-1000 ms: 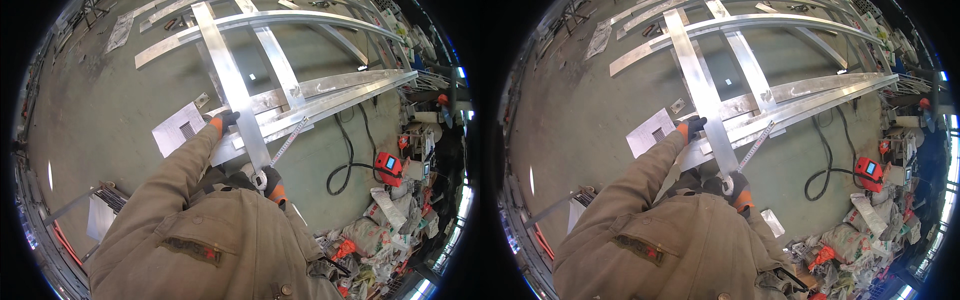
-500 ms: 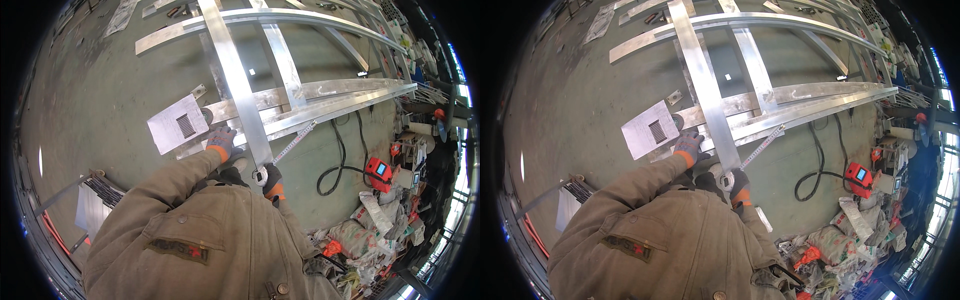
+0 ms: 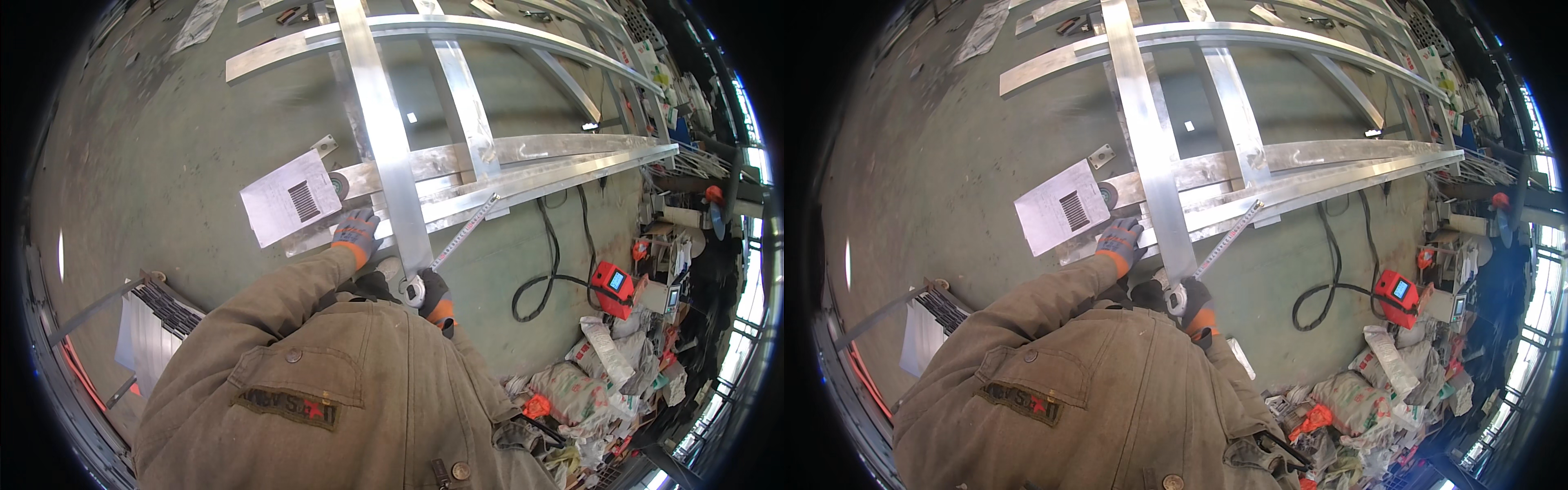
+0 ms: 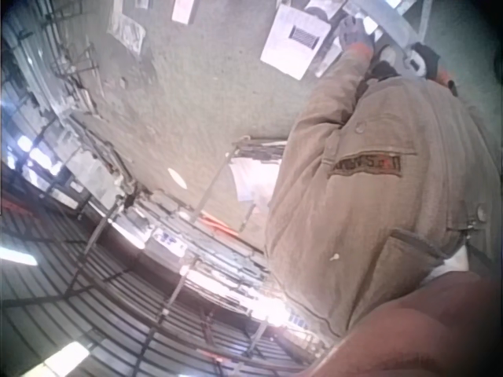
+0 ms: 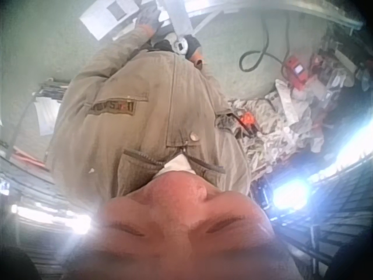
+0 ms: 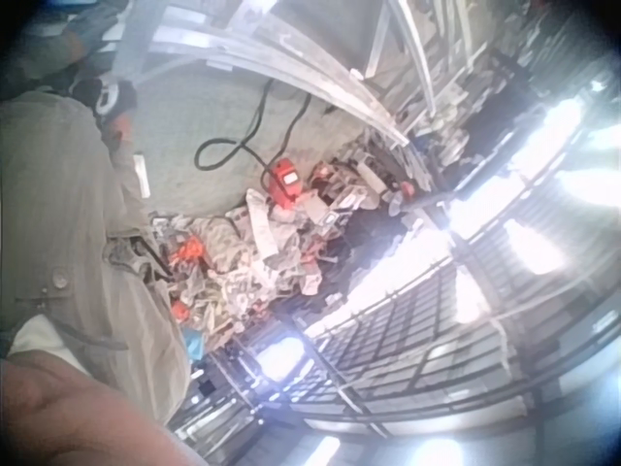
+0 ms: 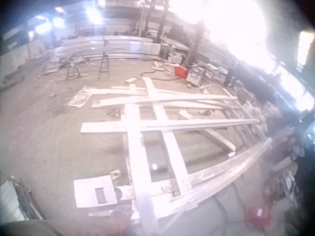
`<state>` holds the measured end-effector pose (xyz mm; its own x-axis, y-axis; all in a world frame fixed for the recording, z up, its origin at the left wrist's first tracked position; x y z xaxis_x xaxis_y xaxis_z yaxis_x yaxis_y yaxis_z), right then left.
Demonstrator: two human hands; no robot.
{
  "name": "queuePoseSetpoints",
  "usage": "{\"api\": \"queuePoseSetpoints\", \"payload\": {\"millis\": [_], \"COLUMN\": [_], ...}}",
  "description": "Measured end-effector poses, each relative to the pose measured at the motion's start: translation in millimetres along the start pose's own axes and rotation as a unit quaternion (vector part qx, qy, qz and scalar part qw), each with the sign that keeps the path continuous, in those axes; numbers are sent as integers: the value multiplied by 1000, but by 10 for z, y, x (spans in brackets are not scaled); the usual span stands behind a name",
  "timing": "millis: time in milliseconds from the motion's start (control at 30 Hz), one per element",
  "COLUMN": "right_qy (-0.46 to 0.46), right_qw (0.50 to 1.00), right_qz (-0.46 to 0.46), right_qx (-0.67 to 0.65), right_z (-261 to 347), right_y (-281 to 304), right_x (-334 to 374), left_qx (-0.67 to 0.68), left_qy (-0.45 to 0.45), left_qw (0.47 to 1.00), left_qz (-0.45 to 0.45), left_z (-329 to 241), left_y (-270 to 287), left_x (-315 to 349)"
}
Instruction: The person measures and positions aluminum bars on a metal frame, then uses a welding torch to tack weld the bars in place. The person repeatedly measures, adjusts, and welds multiple bars to assemble the frame.
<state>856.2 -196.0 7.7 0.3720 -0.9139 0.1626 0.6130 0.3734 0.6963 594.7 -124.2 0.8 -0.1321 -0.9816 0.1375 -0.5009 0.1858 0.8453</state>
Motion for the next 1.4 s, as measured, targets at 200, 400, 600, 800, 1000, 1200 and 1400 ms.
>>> {"api": "queuePoseSetpoints", "payload": {"millis": [200, 400, 600, 800, 1000, 1200, 1400], "right_qy": [54, -176, -336, -261, -244, -193, -98], "right_qw": [998, 953, 862, 917, 939, 966, 994], "right_qz": [-13, 54, -2, -30, 2, 20, 8], "right_qx": [-13, -239, -381, -300, -243, -169, -46], "right_z": [104, -140, -168, -156, -293, -225, 3], "right_y": [-118, -334, -429, -365, -478, -391, -220], "right_x": [8, 36, 90, 76, 104, 69, 29], "left_qx": [-7, -14, -23, 22, 33, 37, 348], "left_qy": [30, 78, 101, 97, 79, 67, 135], "left_qw": [999, 996, 991, 992, 992, 990, 928], "left_qz": [11, 30, 84, 78, 88, 118, 6], "left_z": [130, 217, 306, 395, 450, 446, 721], "left_y": [81, 165, 162, -62, -162, -99, -86], "left_x": [134, 155, 111, 84, 22, -86, -779]}}
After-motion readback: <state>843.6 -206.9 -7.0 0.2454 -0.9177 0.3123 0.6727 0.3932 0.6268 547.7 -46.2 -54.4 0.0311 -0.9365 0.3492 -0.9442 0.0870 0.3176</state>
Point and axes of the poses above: each hand's wrist, its own x-axis away from the middle knuckle, its own y-axis out of the back of the hand, z = x × y, the point moved 6 cm from there along -x, towards the middle knuckle, and after that the axes turned 2 degrees about -y, right-handed, at the moved point
